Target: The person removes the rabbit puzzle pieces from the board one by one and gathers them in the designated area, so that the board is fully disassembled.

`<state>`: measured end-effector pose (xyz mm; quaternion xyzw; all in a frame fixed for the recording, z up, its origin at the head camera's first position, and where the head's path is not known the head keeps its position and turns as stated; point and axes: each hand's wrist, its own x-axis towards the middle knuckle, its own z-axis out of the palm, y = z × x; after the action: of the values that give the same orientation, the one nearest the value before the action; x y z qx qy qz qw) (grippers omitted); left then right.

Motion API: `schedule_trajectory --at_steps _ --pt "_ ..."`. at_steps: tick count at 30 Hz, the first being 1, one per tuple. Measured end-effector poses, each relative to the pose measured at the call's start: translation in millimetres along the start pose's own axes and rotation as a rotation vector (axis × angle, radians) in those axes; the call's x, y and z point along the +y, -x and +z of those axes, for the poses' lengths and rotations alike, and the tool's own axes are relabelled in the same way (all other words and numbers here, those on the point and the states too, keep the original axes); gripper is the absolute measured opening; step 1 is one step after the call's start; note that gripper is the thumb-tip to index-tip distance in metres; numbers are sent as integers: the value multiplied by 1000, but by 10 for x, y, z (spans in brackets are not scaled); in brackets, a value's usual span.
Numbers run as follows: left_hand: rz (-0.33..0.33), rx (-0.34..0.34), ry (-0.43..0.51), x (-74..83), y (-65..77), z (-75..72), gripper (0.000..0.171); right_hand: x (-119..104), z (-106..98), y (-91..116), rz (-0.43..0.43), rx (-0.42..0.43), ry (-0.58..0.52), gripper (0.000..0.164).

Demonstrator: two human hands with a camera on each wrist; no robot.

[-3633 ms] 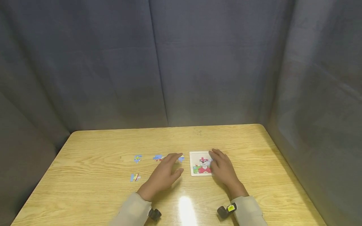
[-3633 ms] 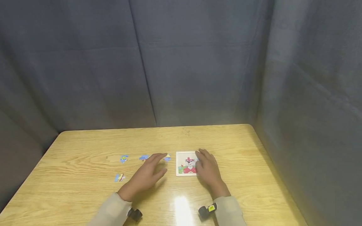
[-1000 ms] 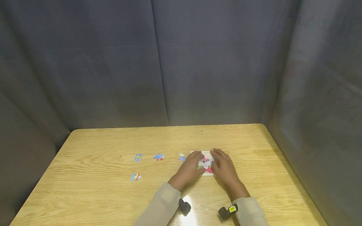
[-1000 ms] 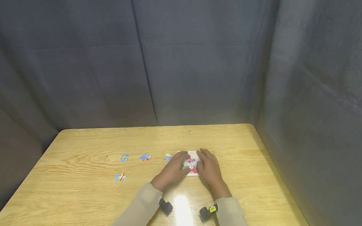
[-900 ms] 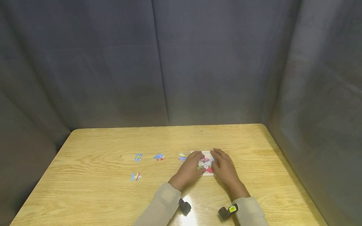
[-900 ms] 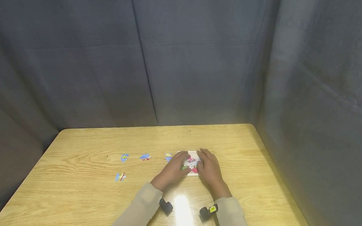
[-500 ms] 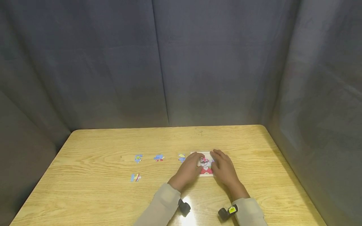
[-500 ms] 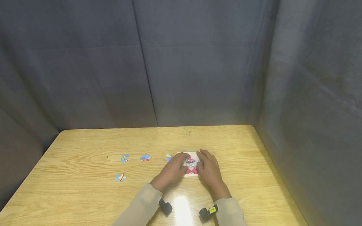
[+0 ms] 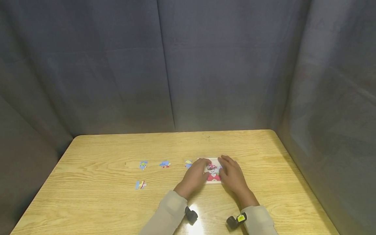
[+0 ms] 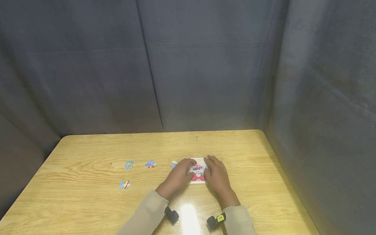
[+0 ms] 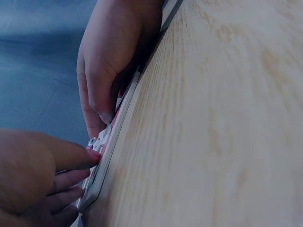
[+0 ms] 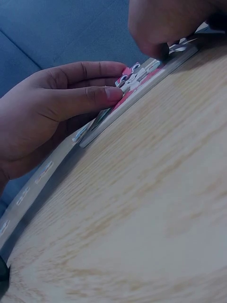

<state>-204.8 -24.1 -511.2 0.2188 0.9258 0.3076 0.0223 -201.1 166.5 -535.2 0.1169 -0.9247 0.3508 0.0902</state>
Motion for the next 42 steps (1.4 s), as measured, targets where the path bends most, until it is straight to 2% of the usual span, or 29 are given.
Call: schedule_trajectory --at_steps 8,19,26,31,36,42 --pt "-35 -13 -13 3 -15 -1 43 13 6 2 -2 -1 9 43" --pt "-39 -27 12 -23 14 -23 43 3 16 13 1 -19 4 44" --pt "-7 -37 28 -55 -4 -26 41 -20 -15 21 0 -13 -1 45" --pt "-17 -48 64 -95 44 -55 43 -26 3 27 0 -36 -9 45" --pt "-3 -59 71 -113 110 -126 44 -19 -1 42 8 -35 1 45" --pt "-7 -46 42 -190 283 -330 42 -3 -2 16 -2 -17 11 44"
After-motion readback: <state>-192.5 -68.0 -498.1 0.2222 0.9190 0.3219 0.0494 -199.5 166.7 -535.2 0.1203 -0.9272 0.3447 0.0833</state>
